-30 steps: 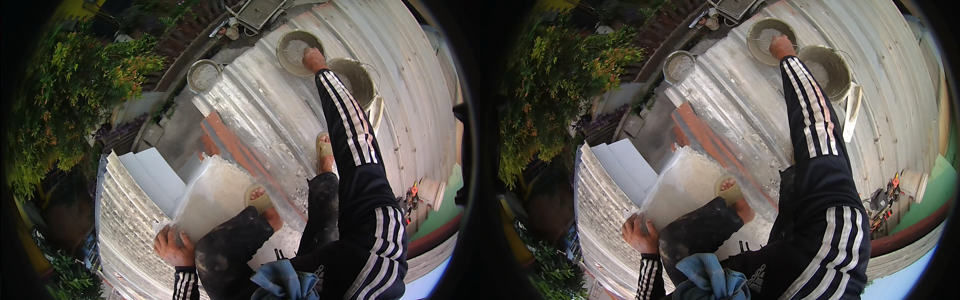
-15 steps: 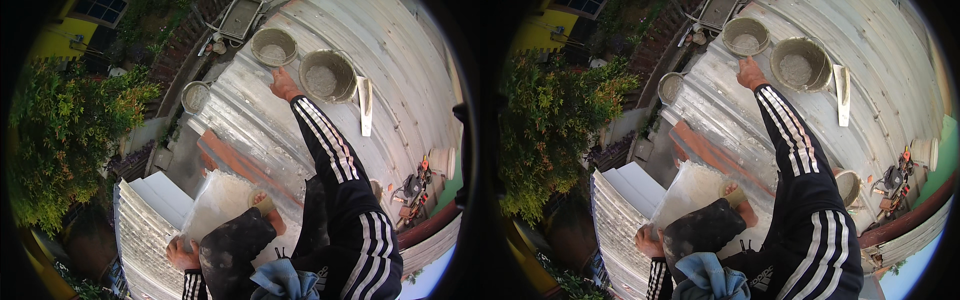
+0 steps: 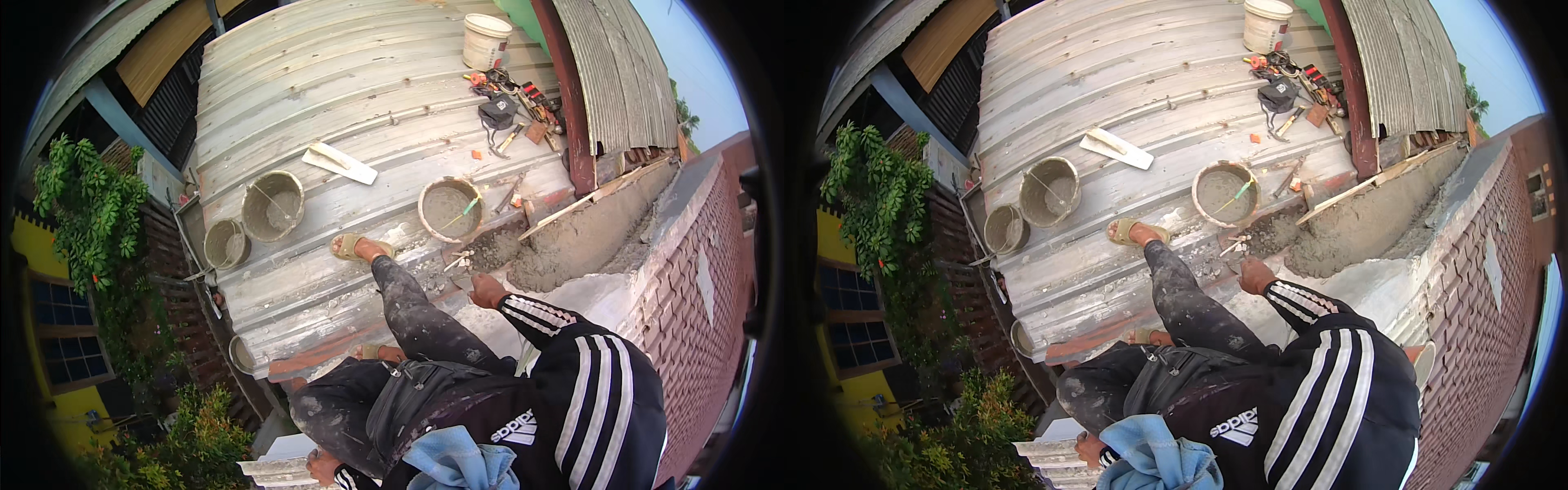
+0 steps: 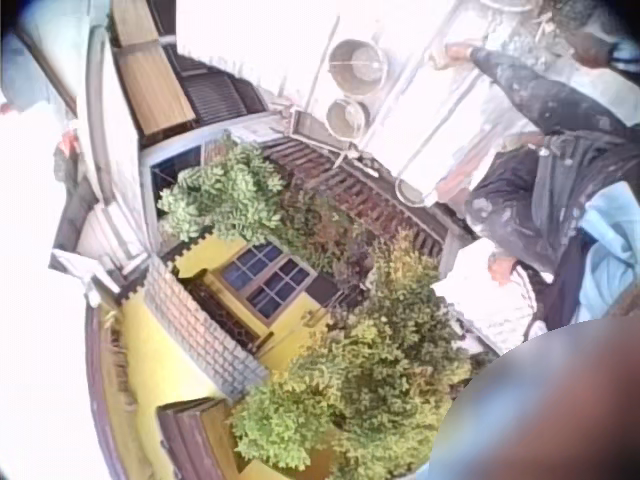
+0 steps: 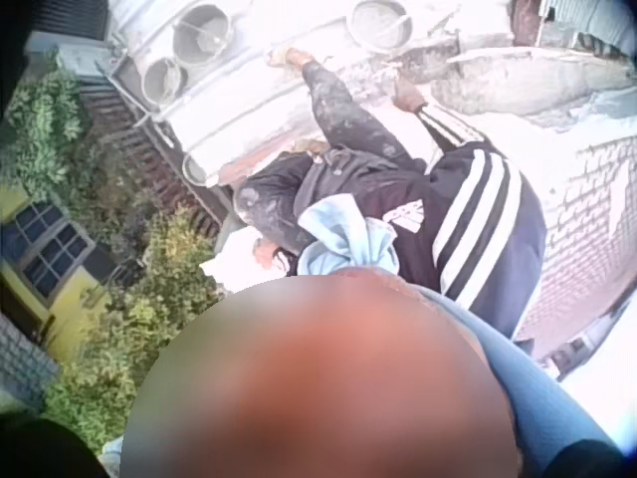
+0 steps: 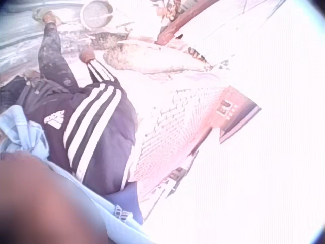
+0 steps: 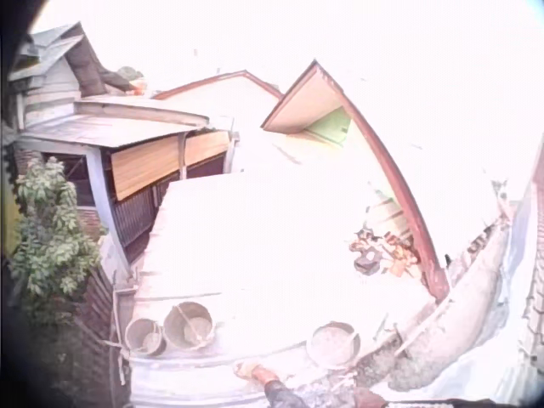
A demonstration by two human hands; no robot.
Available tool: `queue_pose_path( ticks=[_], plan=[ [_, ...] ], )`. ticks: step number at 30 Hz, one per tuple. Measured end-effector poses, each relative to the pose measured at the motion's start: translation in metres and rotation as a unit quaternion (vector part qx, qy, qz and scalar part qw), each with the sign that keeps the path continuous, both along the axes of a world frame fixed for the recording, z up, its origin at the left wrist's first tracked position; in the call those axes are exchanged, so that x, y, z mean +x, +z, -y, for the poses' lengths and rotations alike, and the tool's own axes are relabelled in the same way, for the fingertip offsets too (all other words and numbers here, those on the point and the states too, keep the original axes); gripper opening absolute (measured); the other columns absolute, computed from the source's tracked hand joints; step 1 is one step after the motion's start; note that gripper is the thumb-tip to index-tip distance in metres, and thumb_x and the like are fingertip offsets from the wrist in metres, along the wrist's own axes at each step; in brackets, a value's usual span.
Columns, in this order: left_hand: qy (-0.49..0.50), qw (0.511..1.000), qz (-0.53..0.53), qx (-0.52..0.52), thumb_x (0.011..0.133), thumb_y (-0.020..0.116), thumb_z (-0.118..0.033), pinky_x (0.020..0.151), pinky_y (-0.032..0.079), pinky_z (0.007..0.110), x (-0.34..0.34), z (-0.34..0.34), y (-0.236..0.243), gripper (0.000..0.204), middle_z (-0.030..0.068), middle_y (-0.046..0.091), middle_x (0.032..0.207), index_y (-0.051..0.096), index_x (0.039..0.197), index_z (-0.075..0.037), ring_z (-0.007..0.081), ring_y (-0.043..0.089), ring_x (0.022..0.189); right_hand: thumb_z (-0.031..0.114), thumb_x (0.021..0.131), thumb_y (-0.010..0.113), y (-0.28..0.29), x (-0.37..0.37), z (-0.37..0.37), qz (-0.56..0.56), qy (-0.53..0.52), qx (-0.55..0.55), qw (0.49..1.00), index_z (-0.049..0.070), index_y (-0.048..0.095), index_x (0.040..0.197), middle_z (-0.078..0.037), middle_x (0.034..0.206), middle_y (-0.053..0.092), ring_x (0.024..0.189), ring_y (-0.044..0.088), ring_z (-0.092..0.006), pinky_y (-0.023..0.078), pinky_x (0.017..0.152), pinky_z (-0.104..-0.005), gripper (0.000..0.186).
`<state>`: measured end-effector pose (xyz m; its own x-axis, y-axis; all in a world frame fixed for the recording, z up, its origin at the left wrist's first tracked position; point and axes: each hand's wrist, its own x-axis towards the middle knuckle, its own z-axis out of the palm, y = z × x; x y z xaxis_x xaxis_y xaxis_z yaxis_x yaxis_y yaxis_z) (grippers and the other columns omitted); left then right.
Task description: The person scoops wet cement from a bucket with a trowel and spreads it along the edge of a corrugated roof. They then walk along the roof ridge carrying two buckets and place them down near other tools.
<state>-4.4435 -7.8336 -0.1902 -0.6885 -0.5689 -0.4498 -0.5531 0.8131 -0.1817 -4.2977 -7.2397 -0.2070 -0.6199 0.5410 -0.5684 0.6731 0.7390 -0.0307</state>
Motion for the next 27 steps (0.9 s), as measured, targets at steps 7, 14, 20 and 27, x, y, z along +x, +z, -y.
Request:
queue_pose_path(
  ticks=[7, 14, 20, 27],
  plan=[
    [-0.277, 0.958, -0.033, 0.074, 0.081, 0.078, -0.055, 0.103, 0.047, 0.051, -0.014, -0.154, -0.012, 0.047, 0.0026, 0.067, 0.129, 0.081, 0.114, -0.023, 0.0296, 0.057, 0.126, 0.052, 0.096, 0.064, 0.079, 0.243, 0.07, -0.026, -0.071, 0.097, 0.992, 0.002, 0.069, 0.12, -0.019, 0.122, 0.069, 0.12, 0.063, -0.0365, 0.048, 0.1, -0.0483, 0.055],
    [-0.385, 0.917, -0.015, 0.1, 0.081, 0.077, -0.056, 0.103, 0.047, 0.051, -0.013, -0.235, -0.011, 0.048, 0.0028, 0.067, 0.129, 0.081, 0.115, -0.023, 0.0297, 0.058, 0.126, 0.051, 0.096, 0.065, 0.082, 0.257, 0.082, -0.135, -0.147, 0.099, 0.975, 0.005, 0.074, 0.113, -0.012, 0.113, 0.073, 0.112, 0.064, -0.031, 0.046, 0.097, -0.046, 0.05],
    [-0.387, 0.917, -0.01, 0.1, 0.081, 0.077, -0.057, 0.104, 0.047, 0.051, -0.017, -0.246, -0.011, 0.048, 0.003, 0.067, 0.129, 0.081, 0.115, -0.023, 0.0298, 0.058, 0.126, 0.051, 0.095, 0.063, 0.09, 0.254, 0.084, -0.158, -0.164, 0.118, 0.967, 0.006, 0.076, 0.096, -0.012, 0.093, 0.073, 0.101, 0.068, -0.0322, 0.049, 0.09, -0.0479, 0.047],
    [-0.38, 0.92, -0.012, 0.098, 0.081, 0.077, -0.057, 0.104, 0.047, 0.051, -0.018, -0.25, -0.01, 0.049, 0.0033, 0.067, 0.13, 0.081, 0.116, -0.023, 0.03, 0.058, 0.126, 0.048, 0.093, 0.065, 0.092, 0.253, 0.082, -0.119, -0.17, 0.104, 0.973, 0.007, 0.077, 0.098, -0.012, 0.095, 0.074, 0.102, 0.069, -0.0317, 0.05, 0.09, -0.0471, 0.044]
  ],
)
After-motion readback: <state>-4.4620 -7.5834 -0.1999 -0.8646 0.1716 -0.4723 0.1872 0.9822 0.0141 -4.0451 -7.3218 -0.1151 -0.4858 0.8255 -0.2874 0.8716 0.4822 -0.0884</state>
